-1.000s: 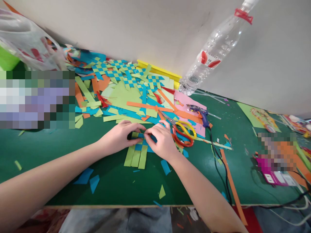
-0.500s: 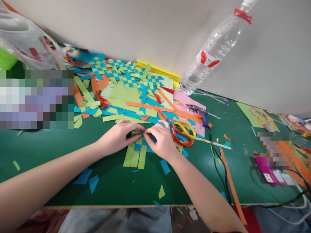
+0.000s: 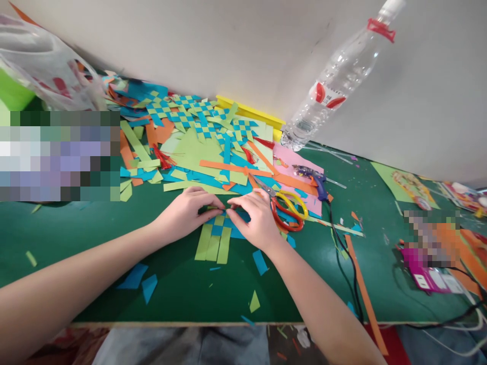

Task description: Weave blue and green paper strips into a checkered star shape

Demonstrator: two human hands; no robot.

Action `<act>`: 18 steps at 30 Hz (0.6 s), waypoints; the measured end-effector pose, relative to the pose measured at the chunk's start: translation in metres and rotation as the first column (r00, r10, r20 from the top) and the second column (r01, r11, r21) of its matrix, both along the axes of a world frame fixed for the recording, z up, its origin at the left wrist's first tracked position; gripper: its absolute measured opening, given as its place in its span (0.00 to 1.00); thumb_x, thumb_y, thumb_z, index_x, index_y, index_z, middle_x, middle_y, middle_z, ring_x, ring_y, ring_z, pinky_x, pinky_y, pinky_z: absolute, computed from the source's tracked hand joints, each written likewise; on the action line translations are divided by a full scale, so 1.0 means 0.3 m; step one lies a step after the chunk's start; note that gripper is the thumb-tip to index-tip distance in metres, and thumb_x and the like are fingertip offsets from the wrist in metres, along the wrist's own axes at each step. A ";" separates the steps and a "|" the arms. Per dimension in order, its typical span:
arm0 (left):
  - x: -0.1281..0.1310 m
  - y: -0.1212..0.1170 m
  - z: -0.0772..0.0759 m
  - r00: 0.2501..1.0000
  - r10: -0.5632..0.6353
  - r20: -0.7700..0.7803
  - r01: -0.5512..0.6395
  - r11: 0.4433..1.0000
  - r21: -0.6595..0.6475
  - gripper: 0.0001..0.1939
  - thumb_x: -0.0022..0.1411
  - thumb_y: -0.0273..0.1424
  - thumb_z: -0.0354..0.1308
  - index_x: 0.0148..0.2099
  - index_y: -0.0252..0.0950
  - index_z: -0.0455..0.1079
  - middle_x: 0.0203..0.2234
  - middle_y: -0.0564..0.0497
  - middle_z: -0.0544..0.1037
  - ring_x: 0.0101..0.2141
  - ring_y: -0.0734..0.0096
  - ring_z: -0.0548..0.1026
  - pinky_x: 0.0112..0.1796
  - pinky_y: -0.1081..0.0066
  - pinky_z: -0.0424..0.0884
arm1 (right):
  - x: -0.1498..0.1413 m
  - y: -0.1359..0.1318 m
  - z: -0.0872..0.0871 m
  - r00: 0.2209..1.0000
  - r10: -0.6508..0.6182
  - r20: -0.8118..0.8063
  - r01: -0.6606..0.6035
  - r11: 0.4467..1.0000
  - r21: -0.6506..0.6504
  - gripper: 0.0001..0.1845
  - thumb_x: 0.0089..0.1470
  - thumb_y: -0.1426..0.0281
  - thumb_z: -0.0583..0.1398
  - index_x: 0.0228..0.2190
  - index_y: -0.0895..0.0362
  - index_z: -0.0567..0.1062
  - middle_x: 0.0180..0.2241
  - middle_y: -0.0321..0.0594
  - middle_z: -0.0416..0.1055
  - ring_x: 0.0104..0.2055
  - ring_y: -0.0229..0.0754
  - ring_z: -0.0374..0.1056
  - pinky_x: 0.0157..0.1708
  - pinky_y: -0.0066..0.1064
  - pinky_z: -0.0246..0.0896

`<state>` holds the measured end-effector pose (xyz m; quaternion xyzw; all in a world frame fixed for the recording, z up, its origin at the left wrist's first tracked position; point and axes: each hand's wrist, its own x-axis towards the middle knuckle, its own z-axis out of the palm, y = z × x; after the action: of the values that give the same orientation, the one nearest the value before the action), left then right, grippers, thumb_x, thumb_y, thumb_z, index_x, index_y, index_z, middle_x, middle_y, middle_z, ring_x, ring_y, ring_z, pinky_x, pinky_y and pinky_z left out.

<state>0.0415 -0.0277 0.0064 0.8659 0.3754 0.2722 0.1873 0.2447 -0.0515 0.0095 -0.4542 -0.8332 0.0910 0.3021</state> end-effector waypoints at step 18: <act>-0.004 -0.005 0.002 1.000 0.022 -0.016 -0.023 0.998 -0.059 0.07 0.60 0.34 0.55 0.39 0.40 0.71 0.31 0.55 0.79 0.35 0.68 0.74 0.42 0.65 0.67 | 0.003 0.006 0.004 0.998 0.044 0.035 -0.046 0.998 0.043 0.08 0.60 0.68 0.54 0.31 0.53 0.72 0.30 0.31 0.74 0.36 0.35 0.66 0.56 0.38 0.43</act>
<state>0.0402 -0.0293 0.0069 0.8579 0.3943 0.2564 0.2068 0.2457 -0.0498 0.0106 -0.4300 -0.8500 0.0716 0.2957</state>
